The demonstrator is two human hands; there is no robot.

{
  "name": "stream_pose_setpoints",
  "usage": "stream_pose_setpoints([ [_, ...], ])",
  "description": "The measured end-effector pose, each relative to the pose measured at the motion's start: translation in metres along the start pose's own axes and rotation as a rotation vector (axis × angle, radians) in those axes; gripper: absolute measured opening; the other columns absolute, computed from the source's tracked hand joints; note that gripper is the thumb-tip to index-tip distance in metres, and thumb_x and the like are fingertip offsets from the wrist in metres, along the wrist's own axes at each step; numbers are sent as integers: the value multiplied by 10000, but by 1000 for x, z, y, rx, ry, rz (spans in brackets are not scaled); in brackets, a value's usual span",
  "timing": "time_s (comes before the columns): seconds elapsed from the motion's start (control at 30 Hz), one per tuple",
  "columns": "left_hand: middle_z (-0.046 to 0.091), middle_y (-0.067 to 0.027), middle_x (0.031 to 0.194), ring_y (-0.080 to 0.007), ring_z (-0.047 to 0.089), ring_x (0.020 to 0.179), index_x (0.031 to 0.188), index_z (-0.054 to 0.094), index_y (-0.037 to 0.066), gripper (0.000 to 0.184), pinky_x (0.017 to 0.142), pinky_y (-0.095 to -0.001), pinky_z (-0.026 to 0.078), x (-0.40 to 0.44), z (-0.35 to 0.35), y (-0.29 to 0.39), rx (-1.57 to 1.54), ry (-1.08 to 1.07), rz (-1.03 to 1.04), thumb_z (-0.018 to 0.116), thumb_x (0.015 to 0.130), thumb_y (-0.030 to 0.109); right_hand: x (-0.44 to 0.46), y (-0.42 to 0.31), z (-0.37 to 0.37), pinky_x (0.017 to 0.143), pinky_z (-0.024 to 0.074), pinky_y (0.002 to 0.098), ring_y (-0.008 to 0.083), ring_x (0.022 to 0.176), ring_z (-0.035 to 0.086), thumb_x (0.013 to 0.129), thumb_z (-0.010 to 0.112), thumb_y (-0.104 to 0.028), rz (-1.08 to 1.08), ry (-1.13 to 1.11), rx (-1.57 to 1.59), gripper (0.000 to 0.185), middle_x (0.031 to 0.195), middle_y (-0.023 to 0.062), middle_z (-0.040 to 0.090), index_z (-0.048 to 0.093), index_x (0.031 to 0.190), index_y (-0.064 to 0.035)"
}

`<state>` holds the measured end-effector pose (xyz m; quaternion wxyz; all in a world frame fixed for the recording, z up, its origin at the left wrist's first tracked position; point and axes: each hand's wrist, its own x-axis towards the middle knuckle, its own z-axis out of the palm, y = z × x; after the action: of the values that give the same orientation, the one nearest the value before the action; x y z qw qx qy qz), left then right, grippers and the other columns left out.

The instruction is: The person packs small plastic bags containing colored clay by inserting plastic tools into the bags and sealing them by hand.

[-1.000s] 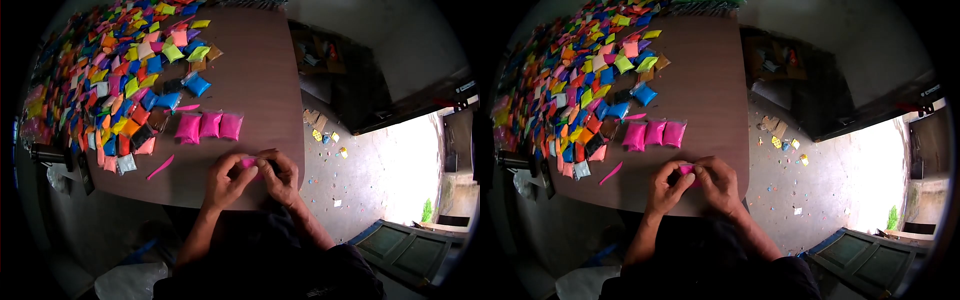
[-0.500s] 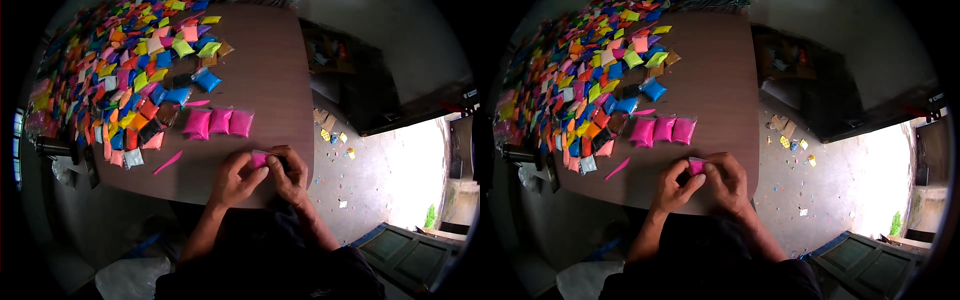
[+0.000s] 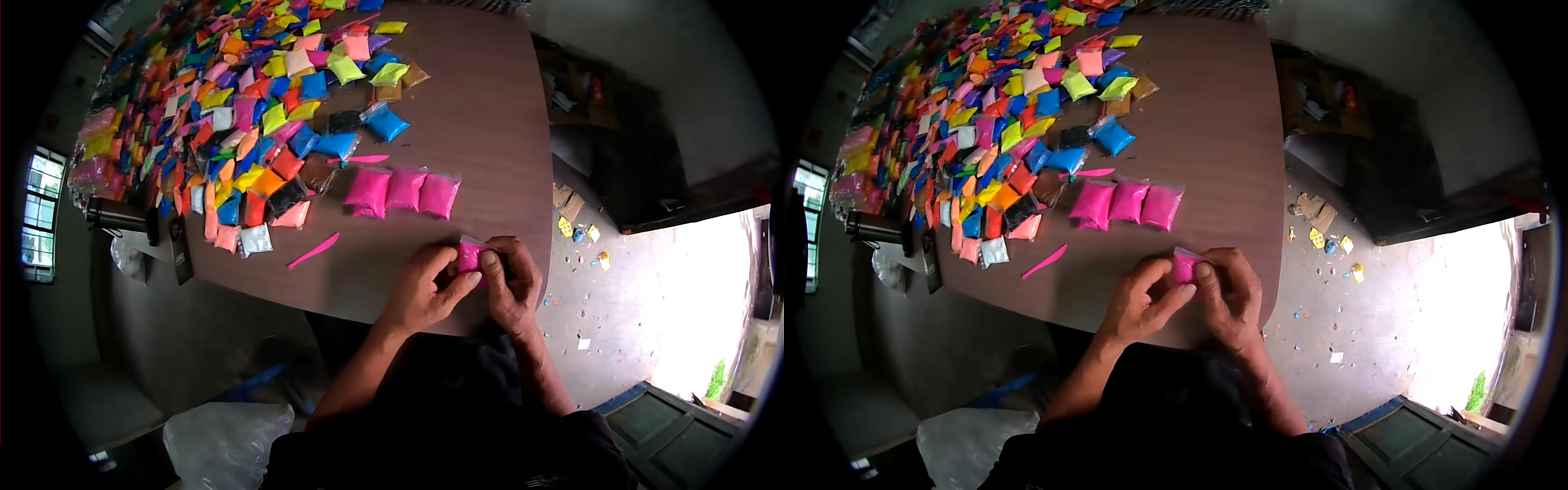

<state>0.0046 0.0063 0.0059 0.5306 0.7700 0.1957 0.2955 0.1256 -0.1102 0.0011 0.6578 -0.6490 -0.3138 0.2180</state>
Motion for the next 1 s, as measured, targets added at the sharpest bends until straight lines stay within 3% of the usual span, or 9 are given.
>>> stream_pose_setpoints([
  [0.17, 602, -37, 699, -100, 558, 623, 1021, 682, 14, 161, 589, -277, 464, -5, 3, -11, 26, 10, 19, 753, 951, 140, 1, 3, 1, 781, 499, 249, 106, 862, 603, 1016, 669, -35, -33, 9, -16, 113, 972, 53, 653, 651, 1099, 39],
  [0.23, 643, -124, 835, -303, 607, 720, 986, 645, 27, 194, 655, -387, 495, -9, 3, -16, 33, 12, -68, 756, 951, 183, 2, -3, 3, 779, 497, 247, 105, 859, 599, 1015, 670, -38, -38, -2, -20, 118, 976, 53, 654, 651, 1102, 40],
  [0.27, 643, -124, 835, -303, 607, 720, 986, 645, 27, 194, 655, -387, 495, -8, 3, -16, 37, 14, -68, 756, 951, 183, 2, -7, 5, 777, 496, 248, 105, 853, 596, 1012, 673, -43, -11, -8, -6, 127, 972, 51, 655, 651, 1107, 39],
  [0.33, 625, -28, 742, -94, 563, 635, 1017, 677, 9, 118, 597, -276, 470, -9, 3, -15, 40, 27, -39, 726, 970, 106, 1, -6, 4, 775, 494, 250, 105, 847, 593, 1010, 677, -48, 17, -13, 11, 136, 968, 49, 656, 651, 1111, 39],
  [0.67, 626, 0, 750, -66, 535, 671, 969, 668, 1, 106, 608, -269, 451, -5, -3, -9, -65, -11, -129, 686, 999, 101, 1, 0, -2, 700, 489, 264, 102, 803, 606, 958, 717, -50, 82, -78, -6, 134, 905, 47, 664, 667, 1070, 5],
  [0.8, 626, -29, 690, -79, 547, 614, 962, 686, 7, 102, 576, -271, 452, -3, -3, -7, -90, 17, -104, 728, 962, 100, 1, 0, -4, 701, 497, 269, 105, 799, 613, 952, 719, -53, 66, -95, -37, 145, 908, 54, 674, 668, 1074, 6],
  [0.9, 624, -26, 684, -68, 543, 620, 946, 674, 7, 96, 582, -262, 448, -3, -6, -5, -62, -47, -113, 718, 968, 89, -1, 0, -6, 759, 480, 249, 83, 849, 574, 999, 723, -89, 91, -120, -13, 188, 949, 14, 656, 661, 1141, 16],
  [1.0, 623, -22, 689, -69, 549, 633, 938, 665, 3, 101, 590, -261, 451, -4, -5, -4, -213, -12, -274, 711, 977, 84, 0, 0, -6, 763, 482, 253, 89, 850, 581, 989, 729, -83, 22, -132, -50, 175, 944, 22, 665, 671, 1119, 19],
])
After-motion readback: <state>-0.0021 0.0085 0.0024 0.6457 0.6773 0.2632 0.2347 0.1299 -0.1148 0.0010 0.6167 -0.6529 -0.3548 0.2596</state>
